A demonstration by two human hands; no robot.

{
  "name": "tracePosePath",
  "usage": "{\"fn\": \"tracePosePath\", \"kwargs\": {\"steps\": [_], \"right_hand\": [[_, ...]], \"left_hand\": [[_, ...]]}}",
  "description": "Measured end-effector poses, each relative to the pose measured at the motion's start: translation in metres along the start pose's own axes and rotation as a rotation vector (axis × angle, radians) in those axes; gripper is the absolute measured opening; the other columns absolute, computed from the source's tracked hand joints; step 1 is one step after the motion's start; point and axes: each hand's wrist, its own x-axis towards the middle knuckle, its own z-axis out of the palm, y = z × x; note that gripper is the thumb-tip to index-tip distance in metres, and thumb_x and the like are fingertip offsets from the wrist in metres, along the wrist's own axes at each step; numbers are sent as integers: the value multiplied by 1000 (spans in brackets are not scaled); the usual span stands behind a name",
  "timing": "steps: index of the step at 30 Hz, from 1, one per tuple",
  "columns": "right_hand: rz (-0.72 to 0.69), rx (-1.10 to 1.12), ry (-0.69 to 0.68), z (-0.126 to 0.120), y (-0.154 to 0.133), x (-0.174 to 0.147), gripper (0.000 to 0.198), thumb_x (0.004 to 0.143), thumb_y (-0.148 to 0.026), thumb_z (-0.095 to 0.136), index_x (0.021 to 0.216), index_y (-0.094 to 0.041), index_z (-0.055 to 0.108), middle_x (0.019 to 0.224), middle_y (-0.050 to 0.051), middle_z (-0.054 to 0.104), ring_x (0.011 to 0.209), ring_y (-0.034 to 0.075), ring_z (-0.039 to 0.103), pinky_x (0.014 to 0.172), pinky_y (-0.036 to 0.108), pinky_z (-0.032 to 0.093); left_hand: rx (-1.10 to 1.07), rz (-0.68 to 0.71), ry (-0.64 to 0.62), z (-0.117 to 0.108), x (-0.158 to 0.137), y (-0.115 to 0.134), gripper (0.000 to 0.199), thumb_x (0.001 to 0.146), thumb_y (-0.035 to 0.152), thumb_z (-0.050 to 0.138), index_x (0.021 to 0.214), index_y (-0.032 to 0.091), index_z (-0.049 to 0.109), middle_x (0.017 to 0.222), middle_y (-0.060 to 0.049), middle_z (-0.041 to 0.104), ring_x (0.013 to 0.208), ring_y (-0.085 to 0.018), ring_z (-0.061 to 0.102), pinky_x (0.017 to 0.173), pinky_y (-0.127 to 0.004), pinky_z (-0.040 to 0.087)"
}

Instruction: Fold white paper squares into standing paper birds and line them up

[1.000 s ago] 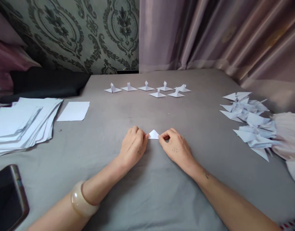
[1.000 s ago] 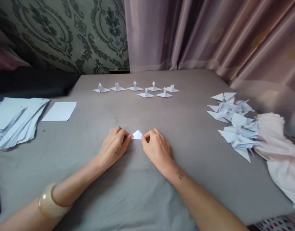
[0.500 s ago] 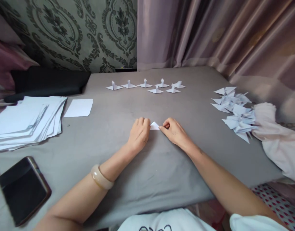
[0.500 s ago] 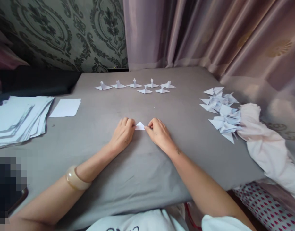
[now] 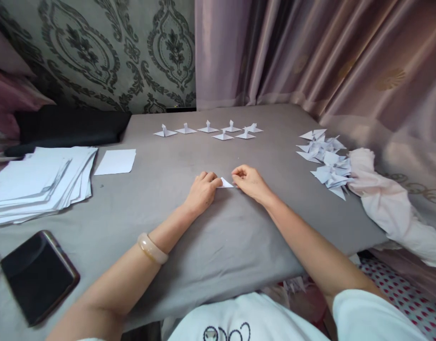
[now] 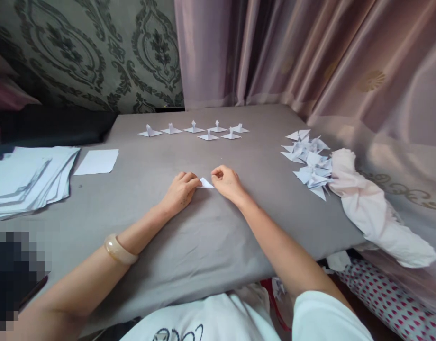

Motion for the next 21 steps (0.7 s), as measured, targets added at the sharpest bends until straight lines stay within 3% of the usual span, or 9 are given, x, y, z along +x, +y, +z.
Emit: {"fn": "tracePosePath", "kwargs": {"steps": [3,10,21], "right_hand": [[-26,26,-20,16,-8,-4,10,81,-19,52,88,-21,58,83,-1,67,74,10,64,70,23,48],[34,-56,16,27,-20,-12,19,70,-26,65,85,-21,54,77,-1,63,72,13,61,70,27,47],[91,-156,-10,31,-14,0,34,62,-39,73,84,-22,53,81,0,61,74,14,58,70,28,46]], "left_hand": [[-18,-55,14,3,0,-1,33,90,8,38,104,22,65,106,-8,59,93,-23,46,85,-35,38],[-123,-374,52,6,1,-2,19,91,28,51,104,19,62,103,-10,58,97,-26,48,82,-37,37],[-318,-416,61,-10,-14,-18,14,84,18,52,87,20,65,92,-6,60,90,-22,51,88,-40,38]]}}
